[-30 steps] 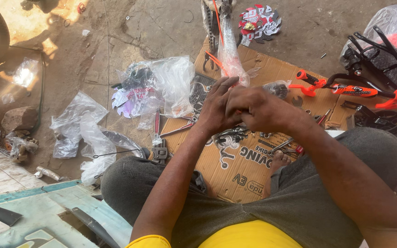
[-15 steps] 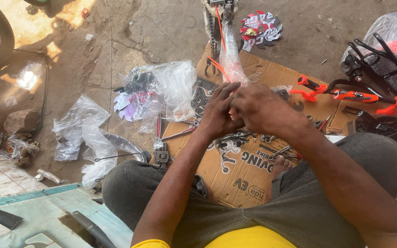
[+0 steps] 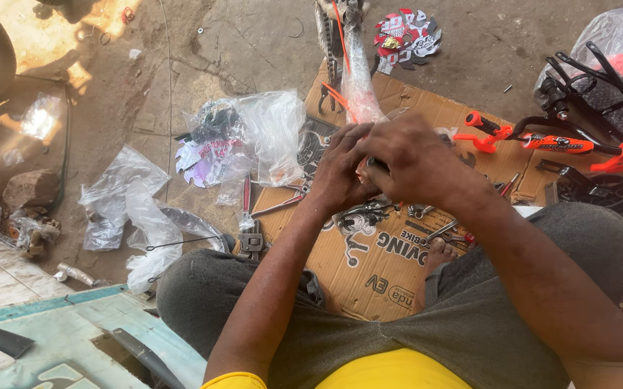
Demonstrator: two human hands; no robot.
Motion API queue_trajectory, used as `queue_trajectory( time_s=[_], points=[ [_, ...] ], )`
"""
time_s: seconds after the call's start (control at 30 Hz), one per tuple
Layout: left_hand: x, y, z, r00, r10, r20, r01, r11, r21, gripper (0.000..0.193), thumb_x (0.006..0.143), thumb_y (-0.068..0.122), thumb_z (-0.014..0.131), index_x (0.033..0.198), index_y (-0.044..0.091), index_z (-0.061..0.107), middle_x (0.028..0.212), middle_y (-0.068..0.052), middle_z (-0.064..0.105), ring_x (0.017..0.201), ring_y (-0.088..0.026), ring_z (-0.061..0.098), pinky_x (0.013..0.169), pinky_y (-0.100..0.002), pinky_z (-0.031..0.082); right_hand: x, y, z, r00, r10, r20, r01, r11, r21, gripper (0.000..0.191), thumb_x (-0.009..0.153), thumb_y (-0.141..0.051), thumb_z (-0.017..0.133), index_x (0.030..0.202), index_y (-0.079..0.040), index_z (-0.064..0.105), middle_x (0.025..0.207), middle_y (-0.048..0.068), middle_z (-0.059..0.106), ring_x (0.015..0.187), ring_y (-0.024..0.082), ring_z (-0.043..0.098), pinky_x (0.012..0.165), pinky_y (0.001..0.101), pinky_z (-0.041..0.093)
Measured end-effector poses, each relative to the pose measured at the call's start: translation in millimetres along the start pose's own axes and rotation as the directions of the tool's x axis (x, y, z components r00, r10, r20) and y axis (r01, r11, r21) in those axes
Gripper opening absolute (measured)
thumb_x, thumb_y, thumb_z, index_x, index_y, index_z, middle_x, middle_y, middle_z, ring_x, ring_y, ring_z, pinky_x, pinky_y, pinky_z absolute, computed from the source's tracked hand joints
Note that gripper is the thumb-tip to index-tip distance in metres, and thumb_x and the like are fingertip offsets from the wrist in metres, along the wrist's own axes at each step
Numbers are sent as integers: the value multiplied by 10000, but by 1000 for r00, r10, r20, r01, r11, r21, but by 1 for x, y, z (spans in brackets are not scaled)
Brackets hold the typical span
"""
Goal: The person assembles a bicycle by attaching a white basket to the handlebar stem using a wrench and bolts. They then position the handlebar assembly onto the fork and tighten the stem bolts to secure it.
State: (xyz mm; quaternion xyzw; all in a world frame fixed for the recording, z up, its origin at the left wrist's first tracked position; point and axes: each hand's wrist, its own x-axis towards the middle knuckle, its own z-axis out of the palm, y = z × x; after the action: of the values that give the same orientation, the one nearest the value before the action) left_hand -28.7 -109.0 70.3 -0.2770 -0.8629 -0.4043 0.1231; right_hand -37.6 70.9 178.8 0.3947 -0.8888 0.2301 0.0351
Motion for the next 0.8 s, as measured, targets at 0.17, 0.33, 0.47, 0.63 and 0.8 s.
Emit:
queue_trajectory(
  time_s=[0.17,0.33,0.47,0.63,0.8],
  points=[
    [-1,0,-2,1000,-14,17,14,1000,16,680,779,430,823,1343,116,610,1489,-149,519,1434,-381,449,1178,-488,424,-1,-3,-5,996,-12,90,15,999,-33,199,738,-192,800,912,-142,719,1078,59,738,907,313,686,821,436,537],
    [0,1,-2,1000,-2,-2,2,1000,7,702,822,446,832,1388,109,593,1494,-143,522,1444,-376,459,1202,-495,419,-1,2,-4,999,2,35,-6,994,109,158,842,-172,774,972,-88,741,991,51,723,889,273,718,844,430,547],
    [0,2,0,1000,-25,18,24,999,30,714,769,413,836,1369,108,599,1490,-150,528,1438,-384,457,1177,-490,429,-1,2,-1,1000,-17,26,18,999,-37,191,738,-159,789,919,-114,748,946,86,705,884,313,684,833,449,542],
    [-1,1,-2,1000,10,-13,-9,999,35,674,782,421,854,1339,130,610,1510,-131,529,1457,-363,465,1208,-487,437,-1,0,-1,998,48,33,-51,992,115,144,849,-125,755,986,-90,733,934,62,714,890,271,700,835,450,545],
    [-1,0,-1,997,-53,56,51,998,33,745,747,489,866,1331,108,604,1470,-164,507,1422,-399,431,1145,-509,412,0,2,-1,985,-162,-55,164,986,34,245,694,-21,706,917,-118,734,948,80,710,924,303,684,857,468,531]
  ],
)
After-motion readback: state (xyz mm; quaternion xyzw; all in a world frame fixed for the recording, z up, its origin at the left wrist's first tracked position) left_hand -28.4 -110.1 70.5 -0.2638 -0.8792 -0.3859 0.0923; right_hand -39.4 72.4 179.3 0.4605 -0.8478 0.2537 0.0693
